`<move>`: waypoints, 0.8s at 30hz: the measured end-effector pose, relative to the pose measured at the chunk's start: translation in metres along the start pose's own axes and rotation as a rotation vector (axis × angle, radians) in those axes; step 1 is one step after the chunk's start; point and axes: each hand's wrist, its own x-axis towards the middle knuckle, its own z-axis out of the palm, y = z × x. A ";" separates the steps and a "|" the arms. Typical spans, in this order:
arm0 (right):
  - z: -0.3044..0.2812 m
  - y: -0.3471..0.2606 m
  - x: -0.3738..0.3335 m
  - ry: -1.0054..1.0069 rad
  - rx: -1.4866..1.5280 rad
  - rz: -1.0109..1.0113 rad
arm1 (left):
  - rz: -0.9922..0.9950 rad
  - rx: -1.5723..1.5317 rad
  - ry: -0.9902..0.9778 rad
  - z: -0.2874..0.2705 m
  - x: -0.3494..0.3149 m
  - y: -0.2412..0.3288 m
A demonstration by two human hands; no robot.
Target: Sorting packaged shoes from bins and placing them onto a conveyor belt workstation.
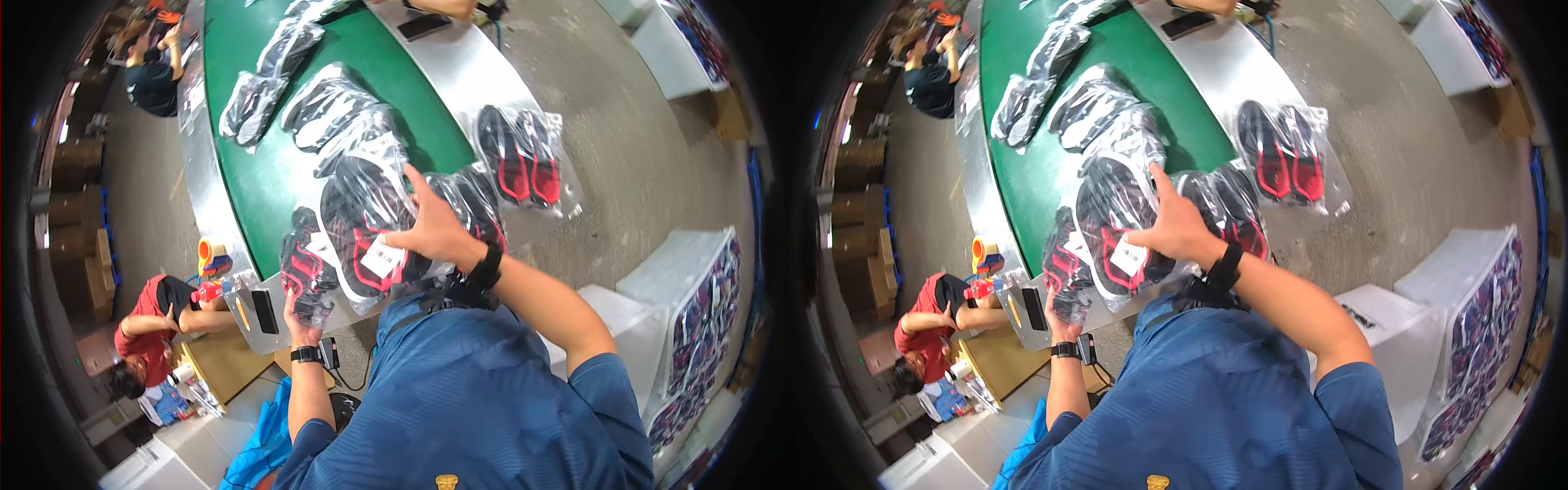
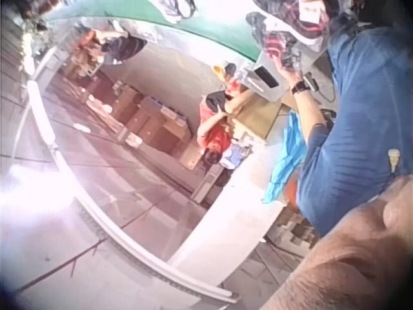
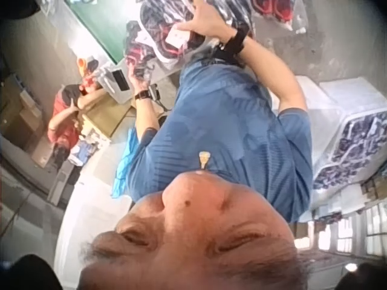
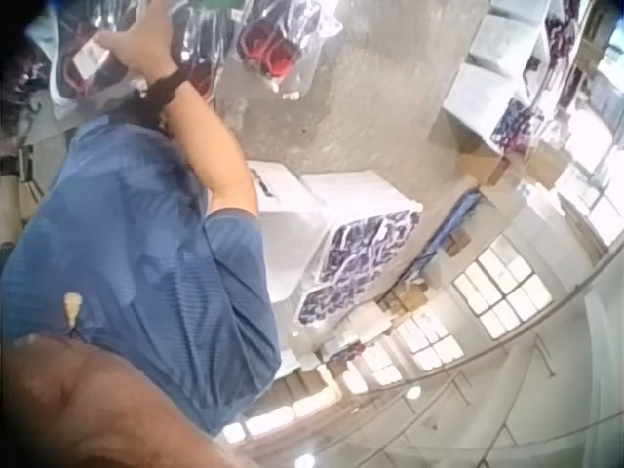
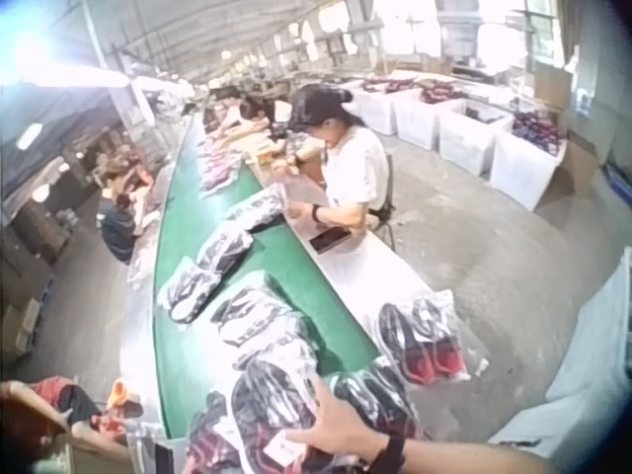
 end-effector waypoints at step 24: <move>-0.231 0.117 -0.450 1.094 1.047 0.006 | -0.608 0.590 -0.822 0.365 -0.133 -0.189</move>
